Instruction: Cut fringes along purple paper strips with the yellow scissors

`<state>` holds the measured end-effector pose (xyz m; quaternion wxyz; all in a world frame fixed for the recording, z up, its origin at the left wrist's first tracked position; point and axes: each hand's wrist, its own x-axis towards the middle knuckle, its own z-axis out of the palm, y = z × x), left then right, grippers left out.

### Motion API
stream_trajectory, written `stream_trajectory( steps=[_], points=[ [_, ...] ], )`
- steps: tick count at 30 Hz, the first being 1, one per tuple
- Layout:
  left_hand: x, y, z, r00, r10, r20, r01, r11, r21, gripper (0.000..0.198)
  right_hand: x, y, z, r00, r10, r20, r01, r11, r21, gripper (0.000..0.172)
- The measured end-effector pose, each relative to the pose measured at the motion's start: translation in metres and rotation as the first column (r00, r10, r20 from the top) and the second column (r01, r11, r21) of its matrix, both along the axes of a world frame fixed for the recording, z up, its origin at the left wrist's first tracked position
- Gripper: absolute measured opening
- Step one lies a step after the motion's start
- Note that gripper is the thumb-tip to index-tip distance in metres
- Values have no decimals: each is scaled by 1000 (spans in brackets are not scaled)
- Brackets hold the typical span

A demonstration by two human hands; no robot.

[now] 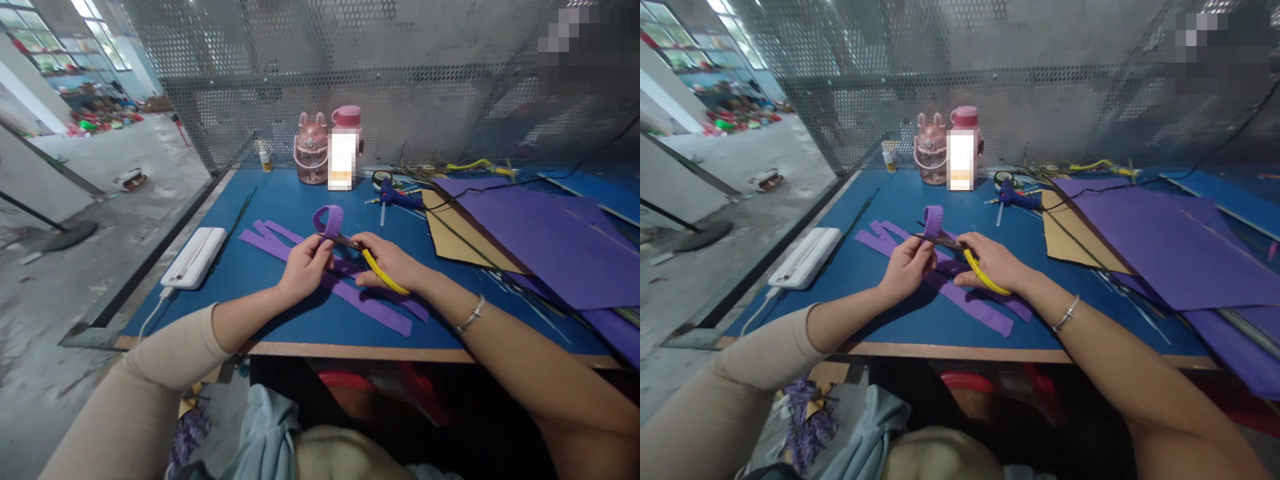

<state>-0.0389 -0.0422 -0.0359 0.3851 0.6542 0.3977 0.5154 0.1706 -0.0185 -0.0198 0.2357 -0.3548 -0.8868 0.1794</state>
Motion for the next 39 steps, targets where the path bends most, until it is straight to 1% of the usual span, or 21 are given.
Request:
stream_trajectory(
  steps=[3,7,12,15,19,22,24,26,29,32,36,39],
  points=[
    [0,0,-1,999,-8,-37,8,1000,15,37,0,2,-3,999,38,-23,-38,999,-14,74],
    [0,-2,1,998,-23,-55,24,1000,18,35,-1,2,-2,997,36,-62,-37,999,-27,69],
    [0,-3,3,997,-24,-69,26,999,27,36,-1,-1,0,994,-19,-112,9,996,-88,58],
    [0,-3,3,998,-25,-53,26,999,26,32,-1,-2,-2,989,-55,-135,44,995,-87,53],
    [0,-3,2,999,-31,-12,31,999,-15,30,-1,-1,-4,983,-100,-154,87,993,-85,53],
    [0,-3,1,1000,-27,-10,26,999,-47,31,0,-1,-1,986,-121,-119,110,990,-93,53],
    [0,-3,1,1000,-15,-19,14,999,-47,31,0,-1,1,992,-103,-66,98,992,-84,57],
    [0,-2,1,1000,0,-17,0,999,-35,31,1,0,2,998,-53,-34,51,996,-67,65],
    [0,-2,0,1000,27,-17,-27,1000,-6,35,1,1,0,999,23,-40,-26,998,-54,74],
    [0,-2,0,999,30,-25,-30,1000,10,39,1,2,-3,998,47,-44,-49,997,-56,76],
    [0,-3,0,999,7,-33,-7,1000,10,38,1,3,-3,995,65,-78,-69,997,-46,77],
    [0,-3,0,999,-1,-35,1,1000,8,38,0,2,-1,992,82,-97,-87,995,-51,73]
  ],
)
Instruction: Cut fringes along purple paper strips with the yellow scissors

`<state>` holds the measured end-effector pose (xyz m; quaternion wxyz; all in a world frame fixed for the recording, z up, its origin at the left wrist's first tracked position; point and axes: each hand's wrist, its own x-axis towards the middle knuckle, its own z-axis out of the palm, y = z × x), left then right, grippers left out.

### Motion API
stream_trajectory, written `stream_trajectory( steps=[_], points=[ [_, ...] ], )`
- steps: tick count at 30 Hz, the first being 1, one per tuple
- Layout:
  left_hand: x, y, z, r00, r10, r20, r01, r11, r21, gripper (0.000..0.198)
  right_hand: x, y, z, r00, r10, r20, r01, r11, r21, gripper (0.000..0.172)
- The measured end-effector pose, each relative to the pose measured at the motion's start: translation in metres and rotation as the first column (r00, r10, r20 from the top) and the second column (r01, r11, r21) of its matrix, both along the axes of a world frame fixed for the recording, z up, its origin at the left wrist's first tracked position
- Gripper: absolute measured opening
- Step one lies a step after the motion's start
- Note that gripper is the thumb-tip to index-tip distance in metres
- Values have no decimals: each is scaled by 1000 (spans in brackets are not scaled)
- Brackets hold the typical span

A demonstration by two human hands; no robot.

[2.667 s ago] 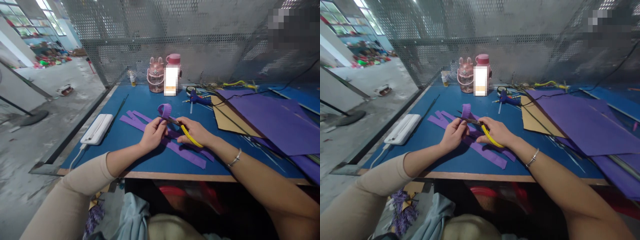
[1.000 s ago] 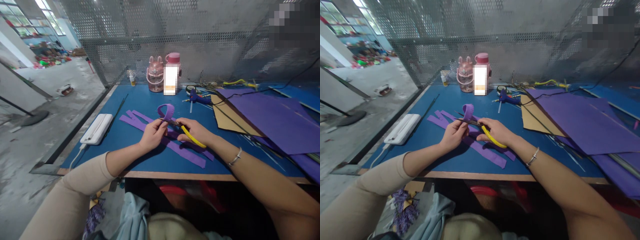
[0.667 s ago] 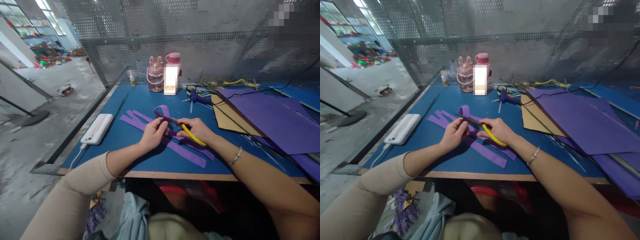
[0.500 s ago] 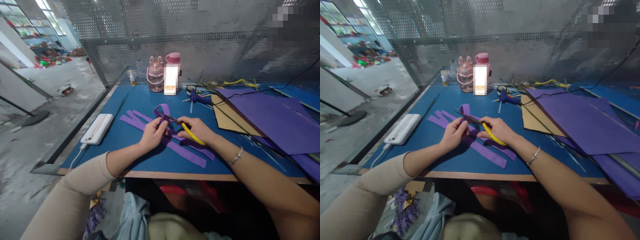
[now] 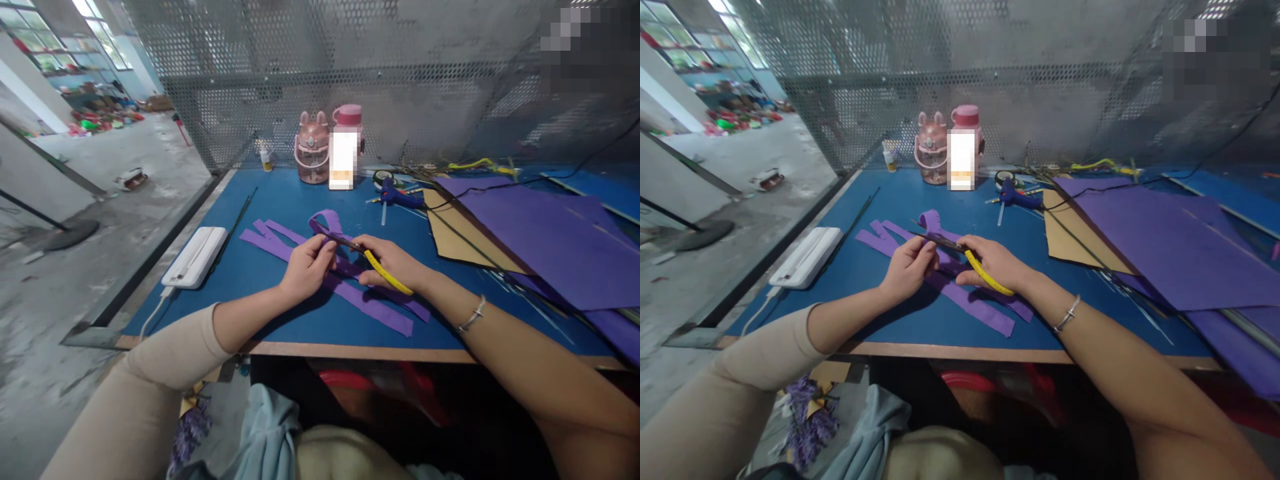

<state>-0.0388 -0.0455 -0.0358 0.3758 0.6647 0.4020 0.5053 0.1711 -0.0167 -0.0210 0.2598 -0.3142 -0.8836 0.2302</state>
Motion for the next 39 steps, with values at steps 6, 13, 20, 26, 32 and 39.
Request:
stream_trajectory(
  steps=[6,13,20,26,32,39],
  points=[
    [0,0,1,1000,-10,14,10,1000,-9,36,-2,-4,1,994,-101,-29,99,993,-61,57],
    [1,1,1,995,-65,72,71,993,-95,33,-1,-4,-1,984,-179,-24,178,983,-42,44],
    [0,1,-1,998,7,66,-2,998,-71,33,1,-2,1,979,-158,127,153,987,49,65],
    [0,0,1,1000,-1,-1,1,999,-32,39,1,-1,-1,992,-99,77,95,994,56,67],
    [1,-2,2,1000,-6,-27,5,1000,-26,42,-1,-2,4,996,-87,23,86,996,35,53],
    [1,0,-1,999,-31,30,33,998,-62,35,1,-2,2,987,-159,10,158,985,66,45]
  ],
)
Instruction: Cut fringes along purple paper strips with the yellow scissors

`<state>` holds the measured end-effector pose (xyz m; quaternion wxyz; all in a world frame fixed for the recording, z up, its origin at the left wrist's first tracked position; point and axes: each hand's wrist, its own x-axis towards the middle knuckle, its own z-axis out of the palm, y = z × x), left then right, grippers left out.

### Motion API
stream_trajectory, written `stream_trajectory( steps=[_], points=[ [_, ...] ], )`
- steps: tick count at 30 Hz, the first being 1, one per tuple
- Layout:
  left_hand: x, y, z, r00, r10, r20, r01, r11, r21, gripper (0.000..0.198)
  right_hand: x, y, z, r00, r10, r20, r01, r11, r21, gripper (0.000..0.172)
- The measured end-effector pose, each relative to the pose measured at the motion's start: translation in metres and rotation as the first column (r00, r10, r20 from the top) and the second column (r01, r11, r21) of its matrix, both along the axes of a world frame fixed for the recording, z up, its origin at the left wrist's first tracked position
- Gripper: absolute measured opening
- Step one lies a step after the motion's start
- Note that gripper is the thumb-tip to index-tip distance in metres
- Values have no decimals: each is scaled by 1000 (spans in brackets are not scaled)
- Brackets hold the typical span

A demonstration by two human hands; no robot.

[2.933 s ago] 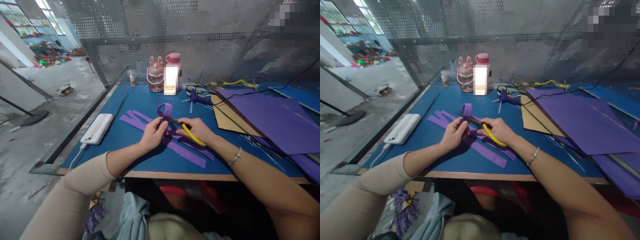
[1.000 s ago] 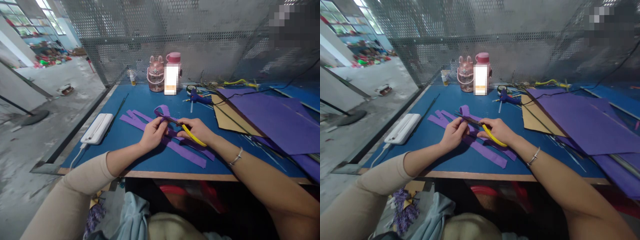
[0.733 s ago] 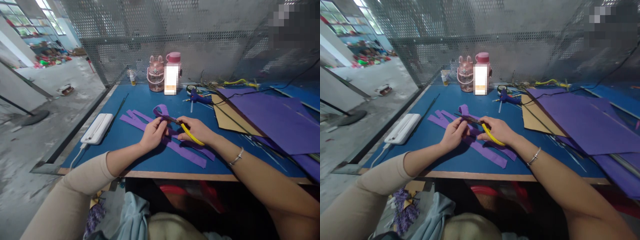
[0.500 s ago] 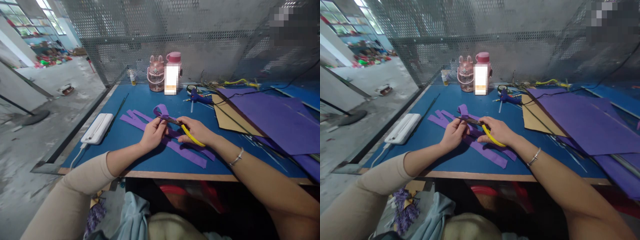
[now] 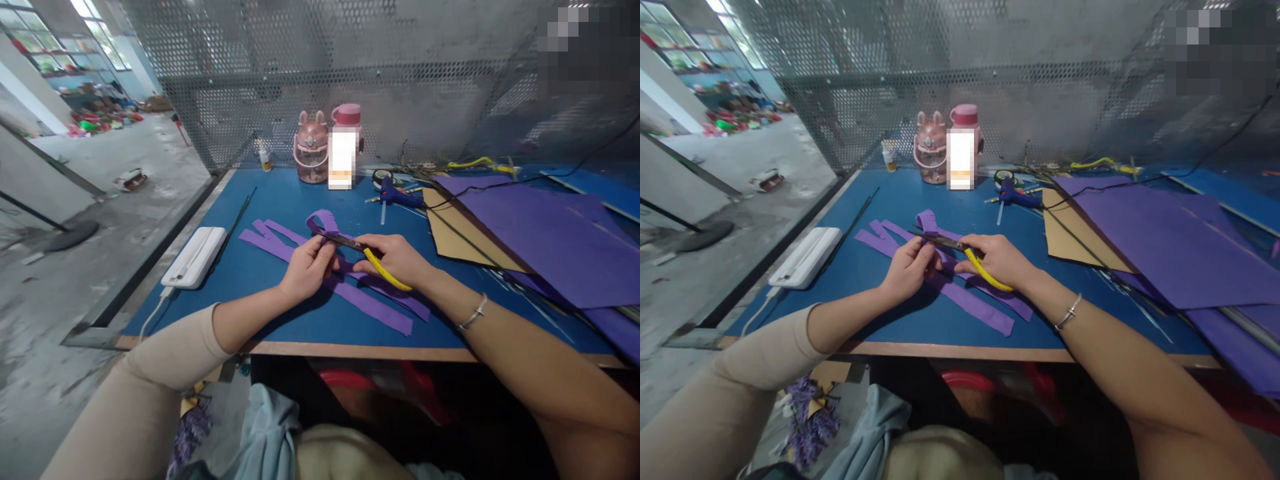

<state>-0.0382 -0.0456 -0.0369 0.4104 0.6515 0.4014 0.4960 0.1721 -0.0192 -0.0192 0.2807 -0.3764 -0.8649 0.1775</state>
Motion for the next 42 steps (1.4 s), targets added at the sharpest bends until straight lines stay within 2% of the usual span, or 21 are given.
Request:
stream_trajectory(
  steps=[4,9,12,17,21,26,32,34,36,39,42],
  points=[
    [0,1,1,1000,4,4,-4,1000,4,29,1,1,1,999,-18,43,16,999,34,45],
    [-1,2,0,999,41,28,-41,999,26,33,1,1,3,983,-50,177,39,997,62,67],
    [-1,3,-2,999,39,14,-39,999,23,35,1,1,2,979,-24,204,16,999,43,71],
    [-1,1,-1,999,33,-40,-32,999,28,38,2,1,0,991,33,129,-36,999,26,68],
    [-1,-1,0,999,17,-42,-17,1000,22,39,1,2,0,996,66,55,-66,998,1,58],
    [-1,-1,1,999,13,-33,-13,1000,7,38,1,1,0,999,49,-7,-49,999,-7,46],
    [0,1,1,999,6,-34,-6,1000,6,31,3,4,-3,1000,-6,-17,6,1000,-7,41],
    [-1,1,2,999,16,-34,-16,1000,10,29,3,5,-3,1000,-28,8,28,1000,-6,45],
    [-1,1,3,999,34,-36,-32,999,32,29,3,4,-2,998,-28,52,28,1000,5,55],
    [0,0,5,998,60,-36,-57,996,69,33,3,3,-1,995,29,98,-30,1000,6,70],
    [1,0,7,996,69,-61,-63,994,92,34,3,2,0,993,74,95,-74,997,-8,73]
  ],
)
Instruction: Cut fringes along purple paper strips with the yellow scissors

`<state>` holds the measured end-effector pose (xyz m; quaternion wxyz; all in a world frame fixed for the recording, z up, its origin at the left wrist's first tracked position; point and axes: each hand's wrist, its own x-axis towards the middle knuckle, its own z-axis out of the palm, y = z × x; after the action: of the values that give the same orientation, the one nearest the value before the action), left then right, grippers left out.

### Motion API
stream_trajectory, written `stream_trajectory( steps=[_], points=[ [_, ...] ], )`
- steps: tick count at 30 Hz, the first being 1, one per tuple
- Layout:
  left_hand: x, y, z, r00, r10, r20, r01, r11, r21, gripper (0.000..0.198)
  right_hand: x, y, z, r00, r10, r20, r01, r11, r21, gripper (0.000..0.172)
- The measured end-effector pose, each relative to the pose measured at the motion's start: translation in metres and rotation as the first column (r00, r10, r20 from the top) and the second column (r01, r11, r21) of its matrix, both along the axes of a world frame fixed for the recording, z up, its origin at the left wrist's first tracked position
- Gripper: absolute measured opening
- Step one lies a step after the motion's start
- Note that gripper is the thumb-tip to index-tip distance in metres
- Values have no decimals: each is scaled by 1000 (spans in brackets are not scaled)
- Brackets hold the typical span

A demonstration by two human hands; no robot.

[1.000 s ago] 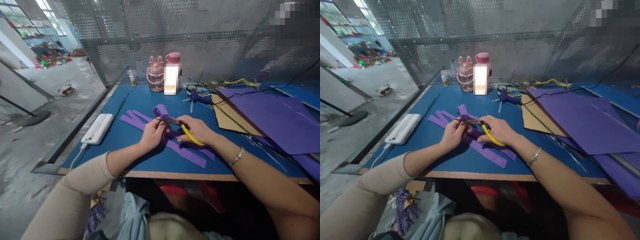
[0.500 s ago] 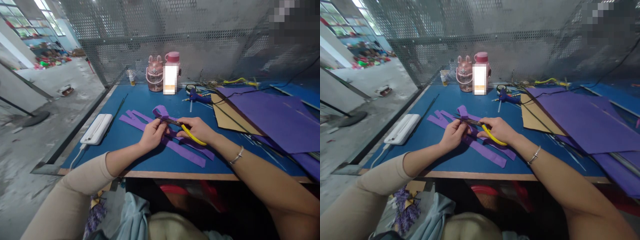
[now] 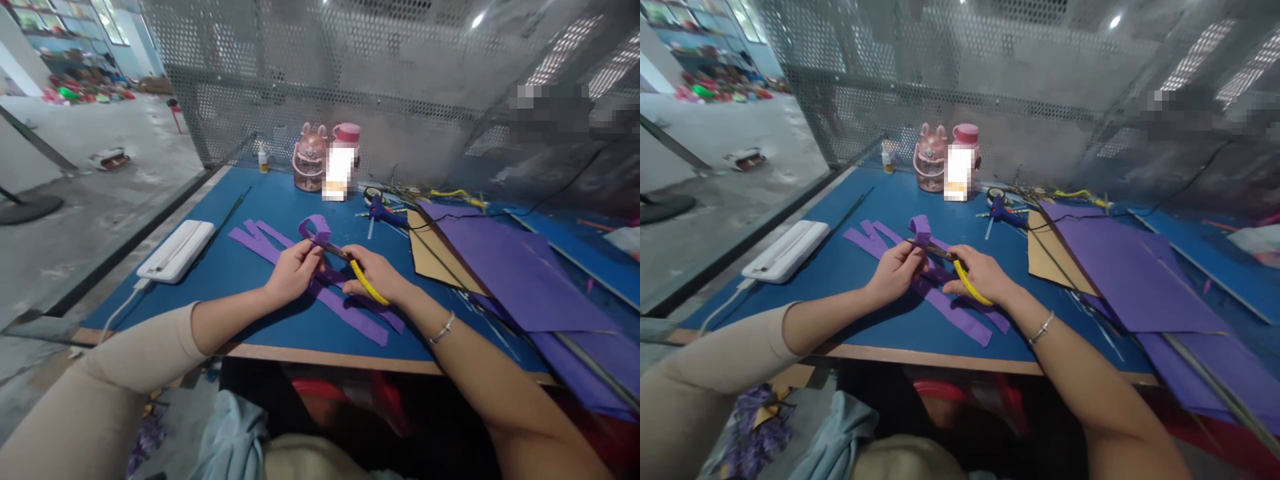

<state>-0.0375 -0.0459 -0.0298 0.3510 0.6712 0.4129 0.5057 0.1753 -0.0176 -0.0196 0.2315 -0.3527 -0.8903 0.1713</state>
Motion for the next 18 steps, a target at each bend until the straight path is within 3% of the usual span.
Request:
stream_trajectory(
  steps=[7,18],
  points=[
    [1,-2,4,997,-32,-66,37,996,78,36,0,-1,1,996,56,-70,-58,998,-24,72],
    [0,-2,7,999,-10,-53,13,999,50,26,2,-1,0,989,-83,-120,87,996,31,47]
  ],
)
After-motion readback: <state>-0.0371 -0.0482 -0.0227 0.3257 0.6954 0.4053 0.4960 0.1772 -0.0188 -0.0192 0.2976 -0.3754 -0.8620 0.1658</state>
